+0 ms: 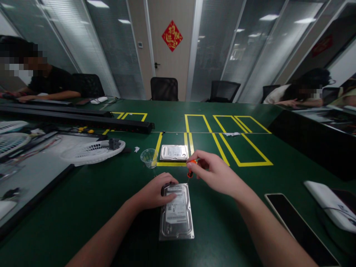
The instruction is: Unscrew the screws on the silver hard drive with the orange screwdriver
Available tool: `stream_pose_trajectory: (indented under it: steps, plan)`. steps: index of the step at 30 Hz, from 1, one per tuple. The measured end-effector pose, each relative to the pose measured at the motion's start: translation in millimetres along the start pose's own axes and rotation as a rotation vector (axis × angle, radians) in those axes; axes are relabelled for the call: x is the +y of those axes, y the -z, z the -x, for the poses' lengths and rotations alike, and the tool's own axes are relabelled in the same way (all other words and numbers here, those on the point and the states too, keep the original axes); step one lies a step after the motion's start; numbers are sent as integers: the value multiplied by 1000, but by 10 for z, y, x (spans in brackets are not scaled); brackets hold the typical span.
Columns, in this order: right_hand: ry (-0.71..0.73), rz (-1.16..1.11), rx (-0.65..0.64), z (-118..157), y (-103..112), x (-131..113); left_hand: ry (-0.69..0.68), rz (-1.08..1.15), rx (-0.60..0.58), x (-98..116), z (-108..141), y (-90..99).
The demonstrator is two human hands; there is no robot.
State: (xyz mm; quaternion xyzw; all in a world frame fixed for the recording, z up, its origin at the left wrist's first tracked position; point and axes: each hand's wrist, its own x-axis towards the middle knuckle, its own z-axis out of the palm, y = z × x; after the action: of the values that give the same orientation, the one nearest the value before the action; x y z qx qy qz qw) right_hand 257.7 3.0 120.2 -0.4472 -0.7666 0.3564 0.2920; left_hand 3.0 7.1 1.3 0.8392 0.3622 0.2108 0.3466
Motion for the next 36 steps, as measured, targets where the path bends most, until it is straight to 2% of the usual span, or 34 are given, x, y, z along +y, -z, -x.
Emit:
stream_pose_trajectory:
  steps: [4, 8, 14, 18, 28, 36]
  plan:
    - [32, -5, 59, -25, -32, 32, 0, 7, -2, -1, -1, -2]
    - [55, -3, 55, -20, -30, 11, -4, 6, 5, -19, 2, -12]
    - [5, -36, -71, 1, 2, -46, -12, -1, 4, -15, -2, -3]
    - [-39, -52, -102, 16, 23, -89, -13, 2, 5, -2, -4, 5]
    - [-17, -79, 51, -32, -58, 31, 6, 2, -5, 18, -4, 8]
    - [53, -90, 76, -37, -72, -6, -22, 1, 14, -17, -8, -13]
